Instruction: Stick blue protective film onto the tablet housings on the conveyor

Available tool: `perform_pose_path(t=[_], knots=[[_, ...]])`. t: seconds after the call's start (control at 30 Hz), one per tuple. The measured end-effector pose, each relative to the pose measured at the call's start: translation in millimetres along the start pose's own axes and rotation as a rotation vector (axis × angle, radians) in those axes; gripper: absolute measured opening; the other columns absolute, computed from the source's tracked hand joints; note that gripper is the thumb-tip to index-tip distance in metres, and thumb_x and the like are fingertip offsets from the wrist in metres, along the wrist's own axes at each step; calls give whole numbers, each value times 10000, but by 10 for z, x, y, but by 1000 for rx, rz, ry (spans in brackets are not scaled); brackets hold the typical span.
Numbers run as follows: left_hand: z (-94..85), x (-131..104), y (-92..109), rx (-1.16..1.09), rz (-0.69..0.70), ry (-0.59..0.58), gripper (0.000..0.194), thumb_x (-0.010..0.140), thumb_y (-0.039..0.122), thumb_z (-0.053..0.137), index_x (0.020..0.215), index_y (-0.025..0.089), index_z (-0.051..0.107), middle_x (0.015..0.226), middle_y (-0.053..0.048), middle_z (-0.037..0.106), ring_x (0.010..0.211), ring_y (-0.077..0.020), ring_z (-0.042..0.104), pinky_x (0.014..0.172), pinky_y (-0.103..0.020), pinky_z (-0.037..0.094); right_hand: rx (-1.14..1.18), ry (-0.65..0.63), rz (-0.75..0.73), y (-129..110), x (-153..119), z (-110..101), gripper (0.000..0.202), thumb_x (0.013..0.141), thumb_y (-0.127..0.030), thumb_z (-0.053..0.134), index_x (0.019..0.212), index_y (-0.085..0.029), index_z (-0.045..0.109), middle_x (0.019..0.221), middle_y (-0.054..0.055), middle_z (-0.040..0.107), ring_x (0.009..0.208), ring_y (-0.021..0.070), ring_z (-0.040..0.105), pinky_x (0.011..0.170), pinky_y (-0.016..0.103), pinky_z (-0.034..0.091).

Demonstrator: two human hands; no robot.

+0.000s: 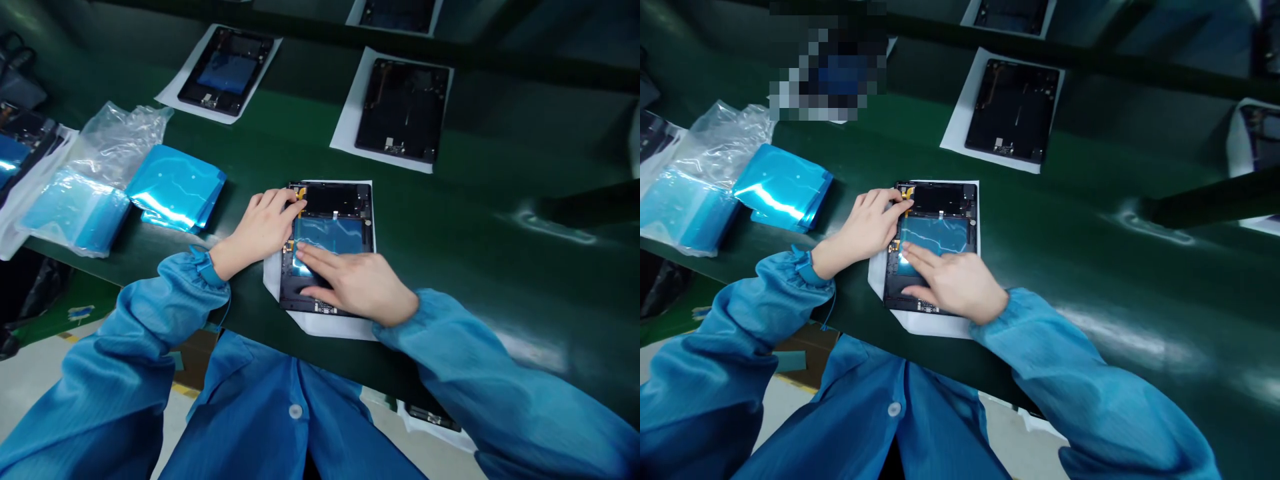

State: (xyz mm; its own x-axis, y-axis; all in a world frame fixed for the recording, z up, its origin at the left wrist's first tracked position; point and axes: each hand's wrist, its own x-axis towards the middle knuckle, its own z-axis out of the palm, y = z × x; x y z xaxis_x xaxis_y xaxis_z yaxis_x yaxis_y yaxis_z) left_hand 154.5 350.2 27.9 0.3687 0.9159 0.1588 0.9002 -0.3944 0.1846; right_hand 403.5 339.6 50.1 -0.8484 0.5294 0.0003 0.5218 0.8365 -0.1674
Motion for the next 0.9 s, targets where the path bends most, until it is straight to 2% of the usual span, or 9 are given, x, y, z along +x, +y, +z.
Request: perform_pose_path(t=[0.13,0.2,0.3,0.33,0.5,0.57,0.67,0.8,0.9], knots=[[9,-16,0,2,-2,24,486,1049,147,435,1495,198,622,1483,-169,639,1380,-325,559,1090,-489,459,-3,64,241,60,-29,-14,713,1097,-635,463,1616,-159,575,1622,168,572,922,312,821,673,414,612],[10,-23,4,8,3,30,487,1049,145,434,1497,191,618,1481,-170,638,1375,-322,561,1088,-482,460,20,36,168,-8,-98,-22,714,1085,-650,491,1592,-159,599,1626,154,565,922,297,822,687,396,612],[2,-25,7,17,9,34,488,1044,137,434,1492,190,620,1476,-169,640,1363,-320,569,1081,-477,463,38,-17,-30,-122,-236,-28,655,1088,-645,503,1542,-196,653,1598,86,602,889,248,823,703,365,624],[-2,-23,5,18,10,35,488,1043,136,435,1490,189,622,1474,-171,641,1362,-322,570,1078,-479,464,24,-13,-40,-121,-265,-29,651,1091,-646,493,1535,-200,659,1585,73,617,884,245,824,701,366,628],[-23,-14,-12,32,4,37,500,1030,132,440,1492,187,624,1463,-174,647,1361,-331,566,1078,-494,467,-103,126,280,152,-281,-27,643,1121,-592,430,1540,-155,647,1552,120,649,985,300,827,666,390,617],[-44,-21,-17,36,-2,27,508,1028,132,437,1499,186,622,1464,-179,645,1358,-338,567,1072,-505,474,-119,126,285,195,-358,-30,647,1115,-593,448,1528,-139,653,1554,145,641,937,296,829,662,390,614],[-126,-10,-10,44,-12,-2,497,1035,144,429,1485,181,636,1454,-193,645,1330,-352,580,1044,-522,495,-114,98,154,83,-621,-52,627,1104,-594,493,1469,-126,694,1523,161,664,778,252,817,642,372,611],[-278,191,62,85,-39,-95,416,1061,204,422,1360,183,709,1329,-173,688,1188,-352,642,969,-508,522,-18,142,14,-56,-928,-71,558,1114,-551,506,1412,-126,710,1441,151,739,817,237,824,657,348,636],[-280,500,148,137,-101,-66,389,1082,274,442,1370,144,670,1376,-194,661,1238,-378,632,1032,-522,503,105,281,119,-12,-916,-20,426,1128,-458,509,1344,-163,726,1292,117,814,948,227,828,760,323,661]])
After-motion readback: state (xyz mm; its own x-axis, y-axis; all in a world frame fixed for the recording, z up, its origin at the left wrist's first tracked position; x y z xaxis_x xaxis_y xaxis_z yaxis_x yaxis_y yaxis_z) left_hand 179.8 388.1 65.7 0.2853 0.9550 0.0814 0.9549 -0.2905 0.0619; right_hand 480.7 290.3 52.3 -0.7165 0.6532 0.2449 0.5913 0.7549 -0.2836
